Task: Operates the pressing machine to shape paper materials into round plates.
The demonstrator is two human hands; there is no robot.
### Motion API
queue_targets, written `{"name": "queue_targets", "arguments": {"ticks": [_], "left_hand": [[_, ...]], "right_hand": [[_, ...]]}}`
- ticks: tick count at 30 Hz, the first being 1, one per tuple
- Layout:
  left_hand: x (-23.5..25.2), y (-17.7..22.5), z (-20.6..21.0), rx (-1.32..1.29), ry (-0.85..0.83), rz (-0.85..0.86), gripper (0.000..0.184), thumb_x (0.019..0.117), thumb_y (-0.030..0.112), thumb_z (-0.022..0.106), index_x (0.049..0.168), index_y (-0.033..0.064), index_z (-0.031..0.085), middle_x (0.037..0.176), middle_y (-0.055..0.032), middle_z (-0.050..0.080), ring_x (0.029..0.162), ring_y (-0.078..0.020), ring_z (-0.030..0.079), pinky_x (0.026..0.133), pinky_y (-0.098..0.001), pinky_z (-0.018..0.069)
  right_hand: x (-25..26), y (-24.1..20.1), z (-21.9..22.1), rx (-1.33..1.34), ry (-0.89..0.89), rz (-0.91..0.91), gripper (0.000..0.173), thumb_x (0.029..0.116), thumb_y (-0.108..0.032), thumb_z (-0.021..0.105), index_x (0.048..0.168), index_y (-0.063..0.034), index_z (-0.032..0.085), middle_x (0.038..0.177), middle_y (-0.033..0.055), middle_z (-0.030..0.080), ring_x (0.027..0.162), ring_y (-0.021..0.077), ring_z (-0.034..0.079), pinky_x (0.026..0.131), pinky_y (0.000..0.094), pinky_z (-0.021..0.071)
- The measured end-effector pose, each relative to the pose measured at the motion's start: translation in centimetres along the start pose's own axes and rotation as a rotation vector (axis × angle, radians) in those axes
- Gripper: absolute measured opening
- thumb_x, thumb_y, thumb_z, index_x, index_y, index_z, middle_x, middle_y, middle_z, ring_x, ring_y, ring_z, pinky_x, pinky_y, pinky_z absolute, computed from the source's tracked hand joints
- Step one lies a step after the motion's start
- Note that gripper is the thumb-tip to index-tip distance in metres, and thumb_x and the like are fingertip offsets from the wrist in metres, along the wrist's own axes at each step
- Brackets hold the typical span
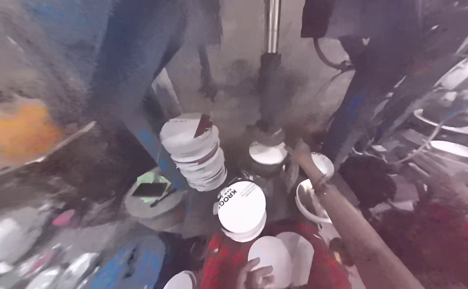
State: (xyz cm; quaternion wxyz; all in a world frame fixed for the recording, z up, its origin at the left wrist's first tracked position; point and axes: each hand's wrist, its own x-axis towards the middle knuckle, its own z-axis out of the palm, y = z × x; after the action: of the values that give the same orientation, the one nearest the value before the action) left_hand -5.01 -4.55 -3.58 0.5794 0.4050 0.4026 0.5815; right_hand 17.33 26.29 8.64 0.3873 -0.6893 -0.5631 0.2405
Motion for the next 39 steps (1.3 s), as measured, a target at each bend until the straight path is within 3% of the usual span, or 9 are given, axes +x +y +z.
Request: {"name": "queue_targets", "arguments": {"ticks": [3, 6, 11, 18, 23, 28, 32, 35, 39], "left_hand": [[0.2, -0.2, -0.4, 0.093, 0.260, 0.207, 0.025, 0.1015, 0.004, 0.048, 0.124, -0.0035, 0.052, 0.106, 0.0001, 0.074, 0.095, -0.0071, 0.072, 0.084, -0.0282, 0.0602], [1.6, 0.1, -2.1, 0.498, 0.345, 0.397, 0.060, 0.1010, 0.026, 0.056, 0.138, -0.0195, 0.041, 0.145, -0.0251, 0.050, 0.134, -0.0159, 0.051, 0.110, -0.0300, 0.0448], [5.4, -0.4, -3.2, 1.138, 0.209, 0.413, 0.098, 0.0984, 0.066, 0.037, 0.150, -0.0164, 0.031, 0.158, -0.0384, 0.023, 0.149, -0.0495, 0.025, 0.121, -0.0576, 0.0235], [6.8, -1.0, -3.3, 1.322, 0.161, 0.389, 0.095, 0.0983, 0.069, 0.031, 0.151, -0.0097, 0.037, 0.161, -0.0308, 0.026, 0.150, -0.0461, 0.027, 0.117, -0.0677, 0.0220], [6.5, -0.2, -4.0, 1.156, 0.196, 0.357, 0.085, 0.1006, 0.057, 0.040, 0.151, -0.0117, 0.036, 0.160, -0.0295, 0.030, 0.149, -0.0435, 0.029, 0.120, -0.0630, 0.0205], [5.0, 2.4, -5.4, 0.514, 0.394, 0.359, 0.088, 0.0974, 0.051, 0.059, 0.147, -0.0168, 0.034, 0.148, -0.0223, 0.049, 0.133, -0.0112, 0.052, 0.109, -0.0260, 0.0446], [3.7, 5.9, -5.0, 0.180, 0.588, 0.357, 0.019, 0.1017, 0.004, 0.046, 0.116, -0.0004, 0.057, 0.092, 0.0106, 0.072, 0.083, 0.0037, 0.069, 0.078, -0.0187, 0.0593], [2.8, 8.0, -6.3, 0.194, 0.767, 0.383, 0.019, 0.1044, 0.002, 0.039, 0.116, 0.0023, 0.054, 0.089, 0.0137, 0.067, 0.083, 0.0056, 0.067, 0.080, -0.0167, 0.0581], [1.6, 8.4, -9.5, 0.141, 0.822, 0.270, 0.023, 0.1080, 0.011, 0.035, 0.120, 0.0062, 0.054, 0.090, 0.0117, 0.067, 0.083, 0.0045, 0.067, 0.077, -0.0186, 0.0586]], "right_hand": [[-4.7, 0.6, 1.0, 0.092, 0.161, -0.334, 0.032, 0.1031, -0.015, 0.058, 0.128, 0.0046, 0.055, 0.098, 0.0249, 0.067, 0.083, 0.0372, 0.067, 0.074, 0.0548, 0.0548], [-9.4, -0.7, 3.5, 0.023, -0.085, -0.570, 0.028, 0.1019, -0.019, 0.059, 0.115, 0.0032, 0.069, 0.098, 0.0201, 0.072, 0.090, 0.0325, 0.070, 0.085, 0.0536, 0.0556], [-11.5, -2.0, 7.9, -0.327, -0.573, -0.340, 0.096, 0.0853, -0.058, 0.074, 0.155, -0.0024, 0.040, 0.155, 0.0257, 0.042, 0.145, 0.0420, 0.038, 0.120, 0.0618, 0.0241], [-11.3, -1.1, 8.0, -0.356, -0.477, -0.263, 0.083, 0.0864, -0.054, 0.076, 0.149, -0.0069, 0.051, 0.147, 0.0263, 0.050, 0.137, 0.0451, 0.046, 0.110, 0.0591, 0.0407], [-13.2, -1.4, 8.0, -0.302, -0.258, -0.396, 0.069, 0.0882, -0.038, 0.078, 0.140, 0.0020, 0.057, 0.141, 0.0278, 0.055, 0.135, 0.0473, 0.048, 0.108, 0.0638, 0.0379], [-17.0, -2.1, 6.5, 0.331, -0.157, -0.522, 0.045, 0.0889, -0.012, 0.071, 0.122, 0.0145, 0.057, 0.106, 0.0221, 0.068, 0.095, 0.0193, 0.068, 0.087, 0.0337, 0.0550], [-19.2, -2.4, 6.8, 0.248, -0.516, -0.798, 0.030, 0.1015, -0.017, 0.058, 0.121, 0.0059, 0.059, 0.086, 0.0142, 0.070, 0.074, 0.0209, 0.069, 0.069, 0.0391, 0.0581], [-16.8, -2.8, 7.0, -0.143, -0.419, -0.550, 0.046, 0.1019, -0.033, 0.059, 0.132, 0.0022, 0.064, 0.116, 0.0258, 0.070, 0.107, 0.0421, 0.069, 0.092, 0.0581, 0.0532], [-12.4, -1.7, 8.1, -0.496, -0.457, -0.257, 0.074, 0.1015, -0.051, 0.056, 0.154, -0.0015, 0.041, 0.157, 0.0248, 0.041, 0.149, 0.0444, 0.032, 0.117, 0.0609, 0.0303]]}}
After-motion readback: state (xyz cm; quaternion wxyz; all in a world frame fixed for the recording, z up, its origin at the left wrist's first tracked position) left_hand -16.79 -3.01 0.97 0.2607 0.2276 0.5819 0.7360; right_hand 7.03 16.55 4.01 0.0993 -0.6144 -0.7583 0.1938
